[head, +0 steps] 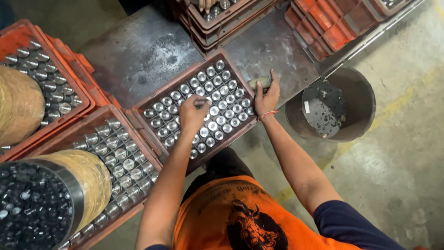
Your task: The person arranges small cylindrical metal parts into a brown plastic crate, placing them upright in rows. They then use a cylindrical tool to press and align the parts within the crate.
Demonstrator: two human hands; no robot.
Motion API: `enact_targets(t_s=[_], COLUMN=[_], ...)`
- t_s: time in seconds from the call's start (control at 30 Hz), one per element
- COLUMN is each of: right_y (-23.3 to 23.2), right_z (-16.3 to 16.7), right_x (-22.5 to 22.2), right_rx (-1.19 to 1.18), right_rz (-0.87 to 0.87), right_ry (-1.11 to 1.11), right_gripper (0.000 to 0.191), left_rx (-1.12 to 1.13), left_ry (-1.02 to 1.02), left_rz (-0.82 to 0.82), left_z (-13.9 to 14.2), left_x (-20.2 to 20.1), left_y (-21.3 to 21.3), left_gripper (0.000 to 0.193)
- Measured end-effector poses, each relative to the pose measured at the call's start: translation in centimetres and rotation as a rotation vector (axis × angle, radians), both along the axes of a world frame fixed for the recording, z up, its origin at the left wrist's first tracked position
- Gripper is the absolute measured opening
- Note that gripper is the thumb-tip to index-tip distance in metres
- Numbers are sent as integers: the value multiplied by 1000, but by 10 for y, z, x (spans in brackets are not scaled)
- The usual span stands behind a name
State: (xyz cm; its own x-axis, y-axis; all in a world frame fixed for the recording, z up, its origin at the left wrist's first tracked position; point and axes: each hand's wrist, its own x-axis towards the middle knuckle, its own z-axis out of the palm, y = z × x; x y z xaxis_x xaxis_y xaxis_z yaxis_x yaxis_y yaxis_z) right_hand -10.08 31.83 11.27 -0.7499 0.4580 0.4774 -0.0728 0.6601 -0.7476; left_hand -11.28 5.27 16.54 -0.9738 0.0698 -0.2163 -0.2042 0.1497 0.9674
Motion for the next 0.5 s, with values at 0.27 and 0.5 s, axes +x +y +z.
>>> enact_targets(t_s=[0.27, 0.5], right_y=[0, 3], right_z=[-4, -8], right_x=[-4, -7], right_rx=[17, 68], right_rz=[-61, -52], right_ry=[-80, -42], right_gripper=[59, 58], left_rx=[-671, -936], left_ry=[475, 543], left_rz=[-320, -637], left_z=[-39, -58], left_x=[-64, -87], left_y=[47, 71], left_gripper=[23, 24])
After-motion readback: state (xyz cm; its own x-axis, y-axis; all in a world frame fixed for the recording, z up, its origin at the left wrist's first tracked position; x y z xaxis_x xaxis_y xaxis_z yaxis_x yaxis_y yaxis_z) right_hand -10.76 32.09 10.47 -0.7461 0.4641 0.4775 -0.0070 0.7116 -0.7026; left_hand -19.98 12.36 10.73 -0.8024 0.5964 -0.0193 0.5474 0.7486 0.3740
